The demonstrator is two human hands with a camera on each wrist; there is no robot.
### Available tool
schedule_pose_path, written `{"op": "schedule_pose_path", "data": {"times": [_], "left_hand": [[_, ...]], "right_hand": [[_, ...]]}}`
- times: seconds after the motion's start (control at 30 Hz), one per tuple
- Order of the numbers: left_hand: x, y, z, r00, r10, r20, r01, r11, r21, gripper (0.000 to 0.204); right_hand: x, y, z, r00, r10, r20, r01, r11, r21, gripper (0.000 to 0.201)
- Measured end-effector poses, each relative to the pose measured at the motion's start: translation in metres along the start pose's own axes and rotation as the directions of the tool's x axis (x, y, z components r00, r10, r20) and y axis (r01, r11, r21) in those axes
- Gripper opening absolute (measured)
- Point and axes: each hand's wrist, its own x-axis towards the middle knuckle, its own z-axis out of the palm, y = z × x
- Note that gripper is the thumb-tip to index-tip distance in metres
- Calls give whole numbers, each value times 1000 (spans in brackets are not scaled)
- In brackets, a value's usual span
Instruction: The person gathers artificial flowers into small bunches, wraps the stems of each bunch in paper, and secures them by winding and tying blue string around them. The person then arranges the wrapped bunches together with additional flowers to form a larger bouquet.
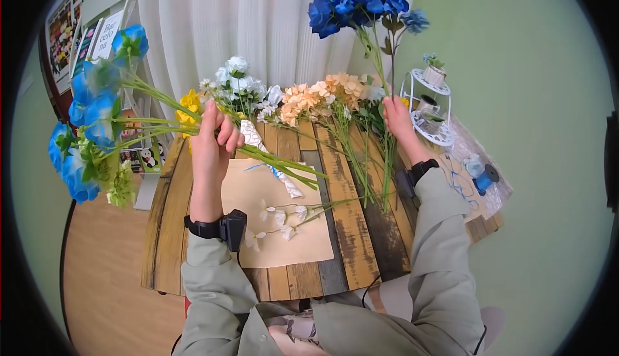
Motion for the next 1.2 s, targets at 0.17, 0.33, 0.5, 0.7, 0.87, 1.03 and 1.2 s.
{"op": "schedule_pose_path", "data": {"times": [0.17,0.33,0.5,0.7,0.87,1.03,1.2], "left_hand": [[0,3,5,1000,-12,-11,12,1000,3,41],[-3,-6,12,1000,-19,-21,20,999,31,42],[-1,-25,7,1000,-12,-16,14,990,140,49],[-5,-29,21,992,-89,90,87,996,30,35],[-14,-24,38,993,-2,120,-34,955,295,24],[-3,-32,18,998,29,62,-51,927,372,25],[-7,-27,22,985,171,3,-143,813,564,27]], "right_hand": [[-16,-43,-4,989,144,9,-138,920,366,30],[-43,-47,14,995,-80,-62,93,968,233,27],[-61,-88,26,999,-12,41,-9,876,482,25],[-88,-156,49,973,-173,150,57,817,574,22],[-121,-195,97,858,-473,203,401,862,311,18],[-117,-193,116,785,-541,301,430,827,362,18],[-110,-169,126,836,-317,447,66,868,492,31]]}}
